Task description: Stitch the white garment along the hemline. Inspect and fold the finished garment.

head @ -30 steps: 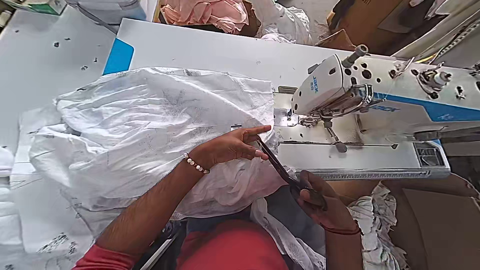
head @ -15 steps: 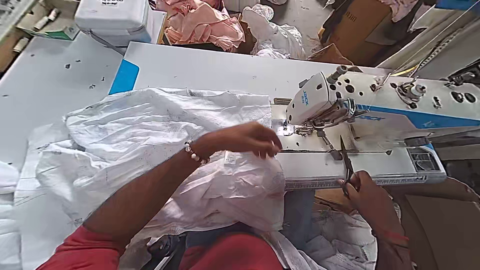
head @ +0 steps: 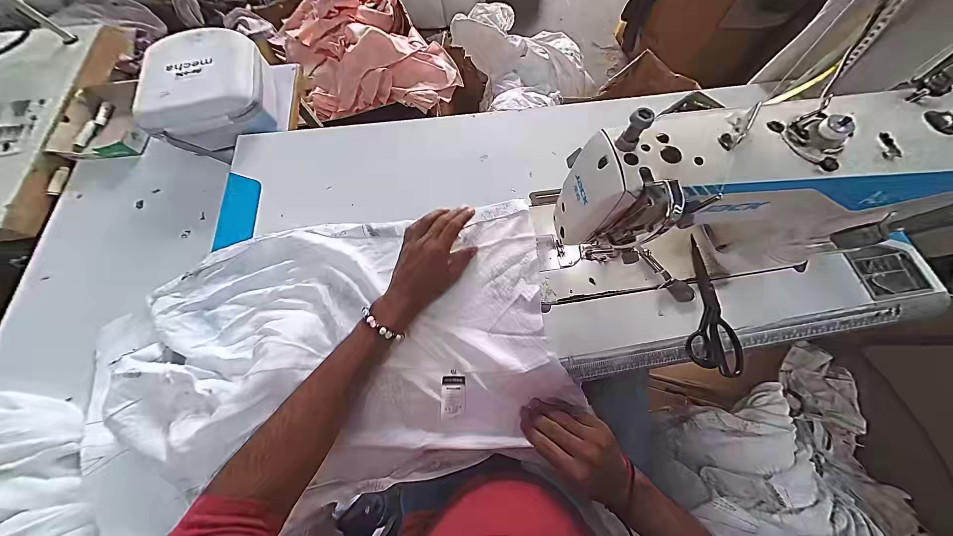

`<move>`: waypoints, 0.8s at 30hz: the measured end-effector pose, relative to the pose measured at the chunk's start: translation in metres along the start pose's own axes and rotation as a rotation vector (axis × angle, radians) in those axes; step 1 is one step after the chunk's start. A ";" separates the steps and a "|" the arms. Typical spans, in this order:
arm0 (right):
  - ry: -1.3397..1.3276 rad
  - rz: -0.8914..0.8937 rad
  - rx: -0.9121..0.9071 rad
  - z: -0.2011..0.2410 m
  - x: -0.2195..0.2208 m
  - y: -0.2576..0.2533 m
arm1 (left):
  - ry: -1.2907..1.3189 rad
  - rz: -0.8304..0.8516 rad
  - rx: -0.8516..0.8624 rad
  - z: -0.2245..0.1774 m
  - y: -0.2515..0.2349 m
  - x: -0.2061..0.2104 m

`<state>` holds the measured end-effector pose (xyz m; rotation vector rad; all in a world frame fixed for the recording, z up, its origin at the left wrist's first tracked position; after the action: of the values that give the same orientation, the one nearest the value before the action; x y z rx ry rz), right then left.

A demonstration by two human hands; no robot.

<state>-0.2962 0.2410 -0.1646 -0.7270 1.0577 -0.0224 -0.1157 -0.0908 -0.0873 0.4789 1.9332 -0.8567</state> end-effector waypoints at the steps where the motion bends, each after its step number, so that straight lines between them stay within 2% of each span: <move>1: -0.033 0.034 0.013 0.003 0.001 0.012 | -0.025 0.025 0.041 -0.008 0.019 0.003; 3: -0.068 0.040 0.051 0.014 0.000 0.016 | -0.022 0.040 0.094 -0.029 0.054 0.008; 6: -0.025 -0.230 0.215 0.019 -0.008 -0.025 | -0.003 0.038 0.060 -0.060 0.073 0.005; 8: 0.077 -0.360 0.350 0.008 -0.006 -0.059 | -0.032 0.029 0.020 -0.076 0.058 0.000; 11: 0.208 -0.442 0.468 -0.015 0.014 -0.084 | -0.003 -0.021 -0.058 -0.094 0.018 0.010; 14: 0.240 -0.464 0.516 -0.014 0.024 -0.088 | 0.147 0.115 -0.191 -0.103 -0.013 0.031; 16: 0.155 -0.465 0.586 -0.013 0.017 -0.089 | 0.186 0.165 -0.219 -0.105 -0.018 0.041; 19: 0.026 -0.497 0.794 -0.029 -0.008 -0.100 | 0.240 0.114 -0.150 -0.103 -0.005 0.046; 21: -0.023 -0.429 0.960 -0.051 -0.025 -0.112 | 0.366 0.077 -0.117 -0.104 0.008 0.041; 24: -0.200 -0.352 1.045 -0.075 -0.037 -0.125 | 0.486 0.082 -0.124 -0.108 0.018 0.034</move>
<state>-0.3357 0.1180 -0.0877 0.0552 0.5811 -0.7365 -0.1856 -0.0002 -0.0890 0.7373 2.3718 -0.5977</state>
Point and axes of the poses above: each hand's wrist, its own y-axis away from the middle knuckle, its own x-axis out of the palm, z = x × y, the point moved 1 cm from there along -y, towards the middle knuckle, and after that the axes turned 5 degrees about -z, right-handed, at the moved point
